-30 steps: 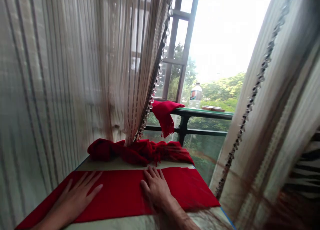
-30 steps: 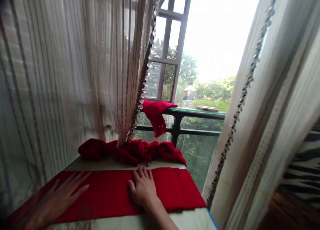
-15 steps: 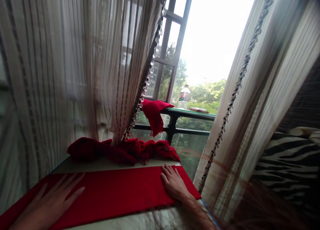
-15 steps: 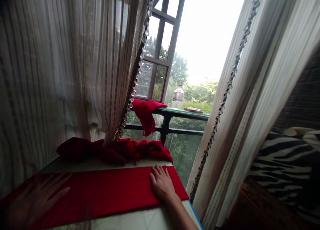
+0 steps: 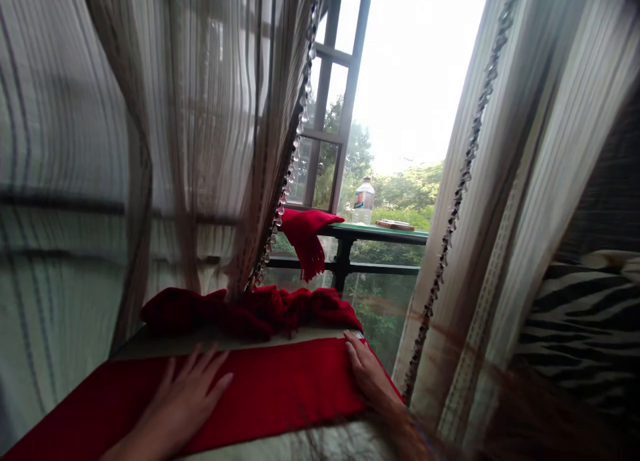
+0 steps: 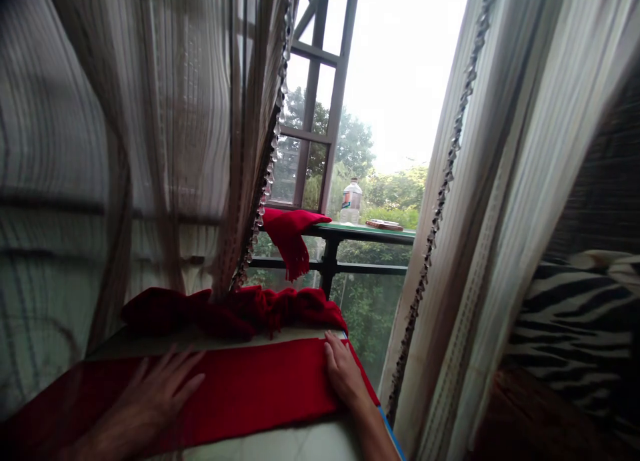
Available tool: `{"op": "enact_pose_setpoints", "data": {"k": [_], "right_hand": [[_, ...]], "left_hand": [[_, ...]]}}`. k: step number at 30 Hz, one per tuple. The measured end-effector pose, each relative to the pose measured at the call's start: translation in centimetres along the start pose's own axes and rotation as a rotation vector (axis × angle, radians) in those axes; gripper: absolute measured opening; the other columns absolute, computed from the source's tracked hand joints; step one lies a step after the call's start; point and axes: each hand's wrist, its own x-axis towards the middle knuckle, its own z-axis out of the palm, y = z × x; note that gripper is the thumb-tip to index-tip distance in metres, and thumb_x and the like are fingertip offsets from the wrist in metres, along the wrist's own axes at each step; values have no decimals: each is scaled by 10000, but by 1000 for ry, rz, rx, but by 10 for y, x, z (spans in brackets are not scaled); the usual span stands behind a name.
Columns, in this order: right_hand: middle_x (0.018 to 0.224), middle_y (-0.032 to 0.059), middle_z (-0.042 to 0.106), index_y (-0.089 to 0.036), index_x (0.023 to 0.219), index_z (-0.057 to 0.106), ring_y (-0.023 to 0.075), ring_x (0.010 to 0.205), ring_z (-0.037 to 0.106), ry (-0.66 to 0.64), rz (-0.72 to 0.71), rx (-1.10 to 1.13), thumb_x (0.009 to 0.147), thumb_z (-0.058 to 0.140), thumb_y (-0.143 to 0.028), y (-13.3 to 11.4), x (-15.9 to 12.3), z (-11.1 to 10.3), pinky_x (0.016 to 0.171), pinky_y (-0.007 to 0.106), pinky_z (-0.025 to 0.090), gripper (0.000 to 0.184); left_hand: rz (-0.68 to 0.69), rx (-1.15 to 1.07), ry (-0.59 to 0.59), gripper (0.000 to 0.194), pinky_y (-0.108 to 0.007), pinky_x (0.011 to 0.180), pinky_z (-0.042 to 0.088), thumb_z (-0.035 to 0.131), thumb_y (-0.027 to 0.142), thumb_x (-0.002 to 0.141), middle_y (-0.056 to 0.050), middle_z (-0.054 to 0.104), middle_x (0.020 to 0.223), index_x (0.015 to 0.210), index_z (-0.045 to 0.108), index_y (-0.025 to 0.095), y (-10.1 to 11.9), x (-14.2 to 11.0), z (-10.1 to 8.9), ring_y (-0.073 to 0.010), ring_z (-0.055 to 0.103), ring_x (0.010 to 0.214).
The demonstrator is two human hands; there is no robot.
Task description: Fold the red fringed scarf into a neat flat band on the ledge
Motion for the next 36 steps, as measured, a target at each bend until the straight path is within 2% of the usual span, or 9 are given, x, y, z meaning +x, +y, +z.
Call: {"op": "enact_pose_setpoints", "data": {"k": [3,5,7,9,12,18,26,32,36], "right_hand": [[1593,7,472,-285,1511,479,216,1517,342,-37,-24,-10,996,292,-550,4,-4,1,1279,415,211,609],[1586,9,477,-293,1501,494,230,1519,337,-72,-30,-35,993,310,-550,4,-6,1,1280,452,207,598],[1591,13,466,-286,1511,480,232,1527,317,-100,-33,-67,996,307,-545,4,-6,2,1279,469,203,602],[1602,19,448,-262,1527,456,228,1535,295,-123,-33,-97,999,293,-538,5,-5,2,1280,469,202,618],[1618,28,418,-229,1543,426,224,1541,275,-149,-23,-131,1004,249,-527,5,-4,3,1283,472,191,641],[1629,1,397,-252,1544,418,202,1551,244,-180,2,-175,1008,184,-500,2,-6,3,1292,474,148,635],[1636,-7,381,-232,1560,394,208,1551,241,-203,16,-225,1023,158,-497,-5,-8,-2,1292,444,150,643],[1622,-79,406,-324,1538,432,212,1542,241,-183,33,-264,1042,228,-419,-4,-8,-2,1268,377,149,545],[1623,-63,410,-314,1530,447,224,1543,252,-172,18,-281,1038,252,-415,-6,-8,-2,1274,406,157,539]], "left_hand": [[59,-80,-149,632,-635,1241,73,329,546,999,-30,319,1647,1542,462,252,95,13,-7,-322,189,1556],[91,-153,-202,666,-612,1254,78,314,539,1003,-46,260,1665,1568,411,200,149,22,-6,-307,145,1566],[61,-215,-186,682,-600,1262,61,255,547,1021,-54,269,1662,1578,384,176,187,29,0,-291,141,1568],[24,-224,-179,682,-620,1256,47,226,534,1031,-72,270,1660,1579,378,159,207,34,8,-307,146,1566],[-8,-209,-178,665,-638,1250,21,251,514,1031,-81,280,1654,1570,395,151,212,38,20,-326,154,1563],[34,-190,-113,663,-648,1250,45,253,554,1030,-71,322,1640,1564,419,198,203,36,30,-332,190,1555],[34,-201,-106,711,-657,1249,46,240,620,1019,-64,321,1645,1568,410,201,184,34,31,-333,203,1552],[21,-181,-96,705,-650,1250,35,259,627,1016,-64,337,1640,1556,438,211,176,32,28,-328,224,1547],[16,-174,-101,693,-643,1250,60,280,610,1017,-73,334,1641,1555,439,203,170,30,22,-332,237,1543]]}}
